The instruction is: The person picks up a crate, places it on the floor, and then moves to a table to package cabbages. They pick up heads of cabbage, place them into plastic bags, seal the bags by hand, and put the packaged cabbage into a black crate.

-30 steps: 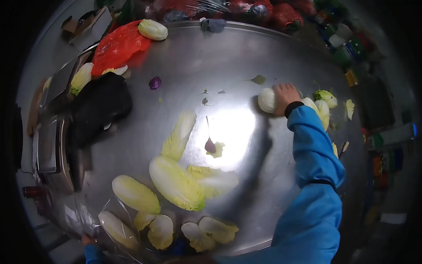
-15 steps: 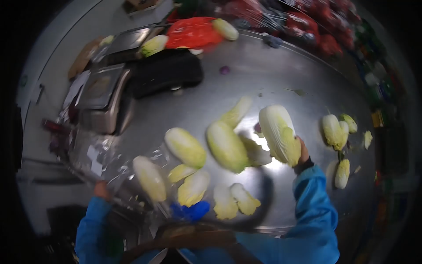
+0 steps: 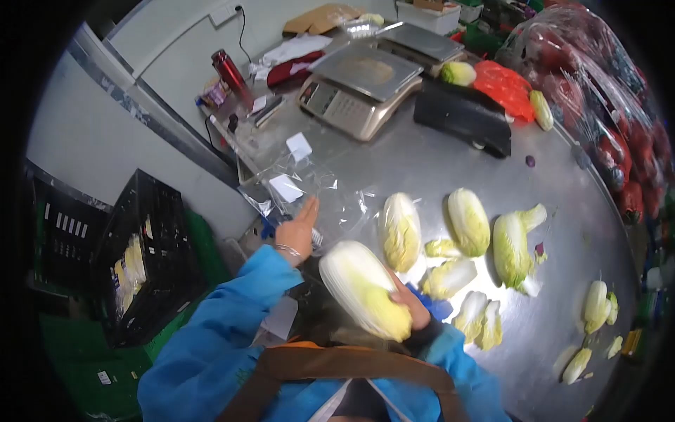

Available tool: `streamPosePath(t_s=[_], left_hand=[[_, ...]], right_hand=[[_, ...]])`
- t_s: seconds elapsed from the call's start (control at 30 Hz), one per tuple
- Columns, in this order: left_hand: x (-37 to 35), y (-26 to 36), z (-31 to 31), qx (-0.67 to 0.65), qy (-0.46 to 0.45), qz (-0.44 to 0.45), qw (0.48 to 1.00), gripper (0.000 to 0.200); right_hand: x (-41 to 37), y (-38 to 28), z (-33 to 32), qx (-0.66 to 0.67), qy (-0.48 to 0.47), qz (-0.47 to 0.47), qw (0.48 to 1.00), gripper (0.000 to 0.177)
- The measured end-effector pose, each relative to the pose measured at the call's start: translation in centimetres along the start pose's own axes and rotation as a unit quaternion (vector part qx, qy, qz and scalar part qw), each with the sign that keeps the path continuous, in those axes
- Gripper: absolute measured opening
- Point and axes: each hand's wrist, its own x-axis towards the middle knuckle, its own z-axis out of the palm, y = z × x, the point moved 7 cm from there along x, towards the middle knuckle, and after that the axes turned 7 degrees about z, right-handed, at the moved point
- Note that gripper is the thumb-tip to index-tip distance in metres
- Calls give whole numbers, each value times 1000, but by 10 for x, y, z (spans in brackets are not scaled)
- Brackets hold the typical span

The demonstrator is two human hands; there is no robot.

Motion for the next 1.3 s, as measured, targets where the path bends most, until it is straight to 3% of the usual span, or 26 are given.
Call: streamPosePath(t_s=[0.07,0.1,0.13,0.17,0.2,0.23,0.27,0.3,0.33,0.43,0.5,0.53,0.57,0.63,0.67,0.77,0.83,0.9,0.93,1.03,1.07,1.1,1.17,1.2,1.23,1.3], left_hand=[[-32,19,-46,-76,-6,32,997,81],[-46,26,-60,-79,-7,33,996,81],[-59,40,-70,-111,-13,80,991,81],[-66,49,-74,-141,-18,125,982,81],[-67,45,-68,-144,-15,125,981,81],[-67,46,-67,-186,58,186,963,79],[-70,47,-66,-225,131,244,934,77],[-76,57,-52,-215,106,299,924,72],[-79,65,-50,-193,60,284,937,70],[-73,41,-64,-176,30,268,947,70],[-73,-6,-86,-277,159,254,913,71],[-75,-7,-90,-286,126,271,910,72],[-78,1,-90,-302,81,287,906,71],[-85,25,-99,-315,112,336,881,70],[-89,33,-99,-372,96,346,856,69],[-114,65,-108,-197,47,441,874,69],[-112,60,-92,-182,99,496,843,69],[-125,48,-82,-179,83,504,841,68],[-125,26,-85,-219,156,393,879,64],[-115,-31,-74,-313,286,24,905,44],[-105,-37,-30,-303,183,-31,935,19],[-109,-35,-17,-305,184,-33,934,19],[-121,-1,16,-275,4,120,954,19],[-122,-1,3,-371,2,106,922,30],[-121,-2,-3,-371,-3,107,923,30],[-125,-1,21,-605,-193,-26,772,33]], right_hand=[[35,14,10,52,23,92,994,69],[56,11,17,21,-22,60,998,67],[71,10,19,10,12,56,998,67],[81,1,22,-56,52,-9,997,68],[87,-9,26,-239,93,-67,964,66],[92,-18,33,-414,130,-121,893,65],[100,-18,40,-417,130,-119,892,65],[105,-25,57,-533,136,-195,812,64],[106,-27,75,-637,136,-262,712,63],[123,-31,89,-743,170,-329,558,69],[119,-29,84,-596,201,-323,707,67],[130,-29,68,-494,193,-325,783,67],[142,-17,45,-309,170,-230,907,69],[160,-10,54,-200,116,-220,948,70],[167,-11,60,-202,120,-225,946,70],[160,-35,98,-502,310,-368,719,68],[153,-40,117,-671,383,-426,470,71],[145,-49,101,-526,440,-395,611,74],[154,-47,89,-356,374,-447,730,75],[143,-50,60,-323,482,-446,681,73],[140,-44,55,-324,487,-441,681,73],[136,-41,62,-338,513,-452,647,73],[134,-36,55,-345,541,-462,613,73],[136,-30,40,-396,570,-444,567,73],[134,-27,40,-446,595,-425,517,73],[132,-21,14,-464,589,-376,544,73]])
